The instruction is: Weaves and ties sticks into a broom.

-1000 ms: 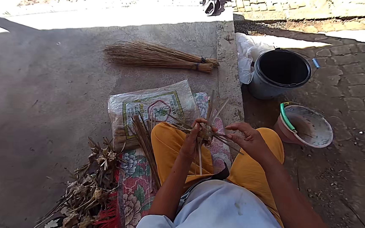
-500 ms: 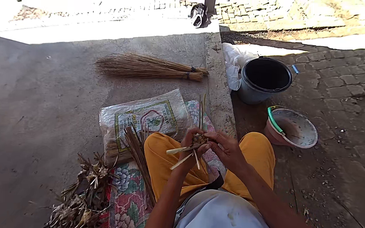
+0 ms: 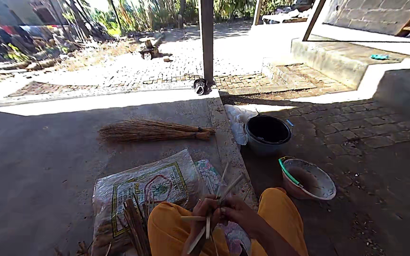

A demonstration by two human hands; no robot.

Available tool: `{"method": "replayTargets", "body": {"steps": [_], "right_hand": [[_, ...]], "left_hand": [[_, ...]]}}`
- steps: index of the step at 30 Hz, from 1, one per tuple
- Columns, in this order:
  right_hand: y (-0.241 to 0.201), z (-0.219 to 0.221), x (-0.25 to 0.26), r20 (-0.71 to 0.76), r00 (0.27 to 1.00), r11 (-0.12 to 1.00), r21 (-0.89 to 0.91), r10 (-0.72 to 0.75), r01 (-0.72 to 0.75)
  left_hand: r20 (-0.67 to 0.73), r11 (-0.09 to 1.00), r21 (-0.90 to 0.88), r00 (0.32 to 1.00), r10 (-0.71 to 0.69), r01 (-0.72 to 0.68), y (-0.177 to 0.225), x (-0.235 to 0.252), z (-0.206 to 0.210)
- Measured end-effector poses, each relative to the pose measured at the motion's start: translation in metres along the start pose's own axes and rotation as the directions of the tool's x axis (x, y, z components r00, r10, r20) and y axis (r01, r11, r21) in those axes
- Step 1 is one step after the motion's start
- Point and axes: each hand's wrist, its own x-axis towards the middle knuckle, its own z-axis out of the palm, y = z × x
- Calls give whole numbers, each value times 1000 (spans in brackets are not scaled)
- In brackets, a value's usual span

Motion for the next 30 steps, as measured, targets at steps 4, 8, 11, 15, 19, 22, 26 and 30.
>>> {"method": "replayTargets", "body": {"steps": [4, 8, 11, 15, 19, 22, 26, 30], "right_hand": [[-8, -8, 1, 17, 1000, 971, 240, 14, -18], [-11, -1, 5, -121, 986, 982, 136, -113, 129], [-7, 6, 8, -150, 964, 973, 32, -220, 227], [-4, 11, 9, -79, 968, 970, 27, -240, 243], [-10, 14, 5, -80, 996, 982, 181, -35, 49], [-13, 17, 3, -94, 995, 968, 252, 43, -18], [-10, 14, 1, 4, 995, 961, 259, 98, -96], [-11, 15, -2, 10, 987, 941, 298, 163, -158]], "left_hand": [[-58, 938, -347, 998, -25, 3, 0, 0, 13], [-152, 958, -286, 988, -34, -12, 3, 5, 22], [-197, 976, -219, 979, -43, -1, 7, 8, 24], [-221, 977, -214, 975, -21, -28, 9, 8, 20], [-215, 974, -217, 977, 16, -64, 5, 8, 16], [-184, 990, -122, 982, 52, -76, 4, 8, 11], [-159, 992, -35, 981, 111, -118, 3, 7, 5], [-165, 992, -38, 980, 111, -119, 0, 5, 6]]}}
